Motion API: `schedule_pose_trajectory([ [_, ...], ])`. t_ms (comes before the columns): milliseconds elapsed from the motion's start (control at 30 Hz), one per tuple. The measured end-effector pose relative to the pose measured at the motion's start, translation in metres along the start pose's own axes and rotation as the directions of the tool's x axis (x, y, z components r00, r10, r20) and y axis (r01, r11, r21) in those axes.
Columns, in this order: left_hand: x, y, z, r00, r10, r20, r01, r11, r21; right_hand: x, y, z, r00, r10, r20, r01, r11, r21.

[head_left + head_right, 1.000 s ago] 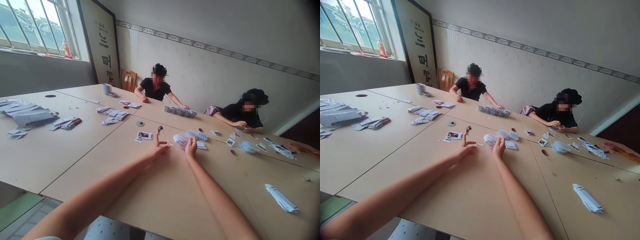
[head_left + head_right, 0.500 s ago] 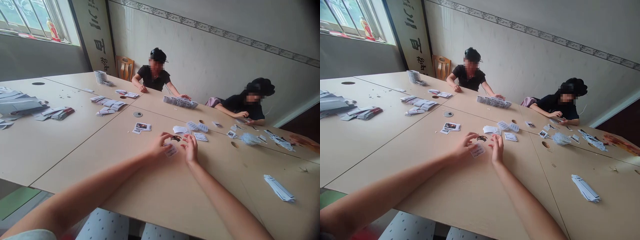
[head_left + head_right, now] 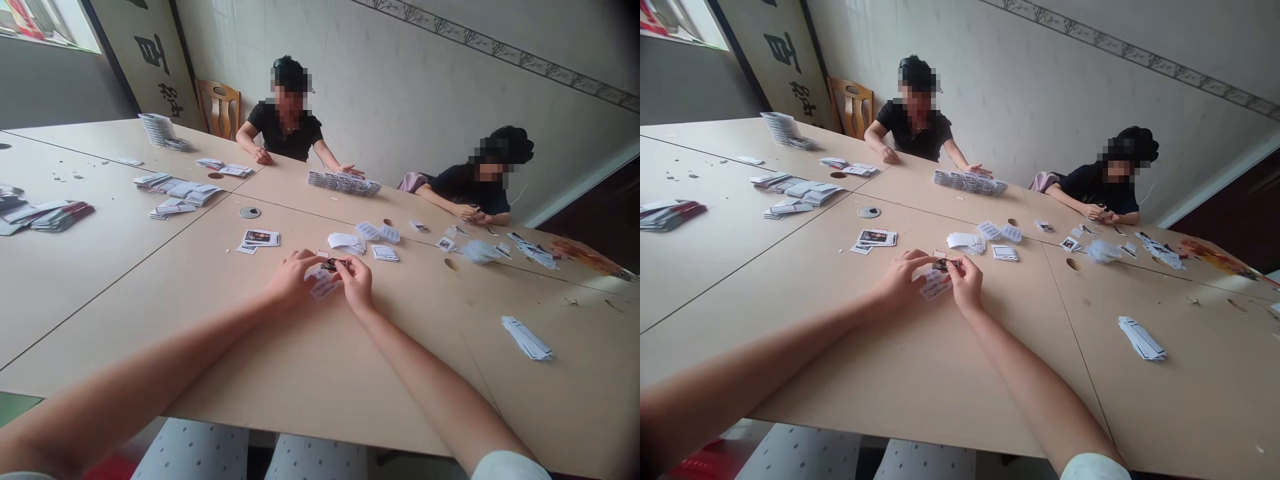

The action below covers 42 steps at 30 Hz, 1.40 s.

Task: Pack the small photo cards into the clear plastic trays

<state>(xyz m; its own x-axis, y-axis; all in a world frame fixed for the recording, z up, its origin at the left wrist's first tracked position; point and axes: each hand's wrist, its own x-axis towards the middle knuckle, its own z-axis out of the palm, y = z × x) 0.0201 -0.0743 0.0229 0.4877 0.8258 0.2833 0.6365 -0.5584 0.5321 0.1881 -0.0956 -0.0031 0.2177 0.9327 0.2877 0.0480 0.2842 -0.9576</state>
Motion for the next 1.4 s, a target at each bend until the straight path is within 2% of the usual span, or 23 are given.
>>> schedule_pose_trajectory([
  [67, -0.002, 0.003, 0.000, 1.000, 0.011, -0.010, -0.011, 0.997, 0.079, -0.002, -0.003, 0.001, 0.998, -0.037, -0.042, 0.036, 0.999, -0.028],
  [167, -0.006, 0.007, 0.003, 1.000, 0.019, -0.018, -0.017, 0.995, 0.100, -0.005, -0.005, 0.002, 0.992, -0.084, -0.094, 0.077, 0.994, -0.075],
  [367, -0.002, 0.004, -0.001, 0.991, -0.110, -0.070, 0.100, 0.985, -0.141, -0.005, -0.007, 0.001, 0.977, -0.116, -0.178, 0.111, 0.993, -0.037],
  [433, -0.001, 0.004, -0.004, 0.996, -0.066, -0.061, 0.055, 0.985, -0.163, -0.002, -0.005, -0.001, 0.979, -0.068, -0.194, 0.066, 0.998, -0.016],
  [533, -0.005, 0.006, -0.003, 0.999, 0.044, 0.014, -0.043, 0.996, -0.084, 0.002, -0.003, -0.004, 0.982, 0.010, -0.188, -0.013, 1.000, -0.015],
  [633, -0.010, 0.007, 0.006, 0.992, 0.102, 0.075, -0.105, 0.994, 0.031, 0.001, -0.002, -0.005, 0.989, 0.014, -0.149, -0.018, 1.000, -0.024],
  [700, -0.011, 0.005, 0.012, 0.989, 0.128, 0.075, -0.130, 0.991, 0.021, 0.000, -0.003, -0.004, 0.994, 0.015, -0.111, -0.018, 1.000, -0.025],
  [800, -0.008, 0.001, 0.014, 0.989, 0.148, 0.027, -0.144, 0.982, -0.120, -0.001, -0.005, -0.003, 0.996, 0.035, -0.082, -0.034, 0.999, 0.009],
  [933, -0.003, -0.001, 0.003, 0.998, 0.042, -0.049, -0.054, 0.954, -0.295, -0.001, -0.009, 0.000, 0.994, 0.091, -0.052, -0.080, 0.978, 0.194],
  [1033, -0.001, -0.002, -0.001, 0.995, 0.013, -0.097, -0.056, 0.891, -0.450, -0.003, -0.013, 0.003, 0.984, 0.160, 0.071, -0.175, 0.919, 0.354],
  [1100, -0.001, -0.002, 0.000, 0.996, 0.042, -0.077, -0.077, 0.834, -0.546, -0.004, -0.014, 0.004, 0.965, 0.192, 0.181, -0.251, 0.878, 0.407],
  [1167, -0.002, -0.002, 0.002, 0.996, 0.073, -0.042, -0.083, 0.807, -0.584, -0.004, -0.015, 0.004, 0.951, 0.209, 0.227, -0.290, 0.857, 0.426],
  [1267, -0.003, -0.002, 0.002, 0.995, 0.100, -0.025, -0.098, 0.836, -0.540, -0.004, -0.016, 0.003, 0.951, 0.213, 0.226, -0.295, 0.844, 0.448],
  [1400, -0.005, 0.002, -0.001, 0.989, 0.141, -0.035, -0.144, 0.927, -0.346, -0.001, -0.016, -0.001, 0.951, 0.208, 0.230, -0.297, 0.825, 0.482],
])
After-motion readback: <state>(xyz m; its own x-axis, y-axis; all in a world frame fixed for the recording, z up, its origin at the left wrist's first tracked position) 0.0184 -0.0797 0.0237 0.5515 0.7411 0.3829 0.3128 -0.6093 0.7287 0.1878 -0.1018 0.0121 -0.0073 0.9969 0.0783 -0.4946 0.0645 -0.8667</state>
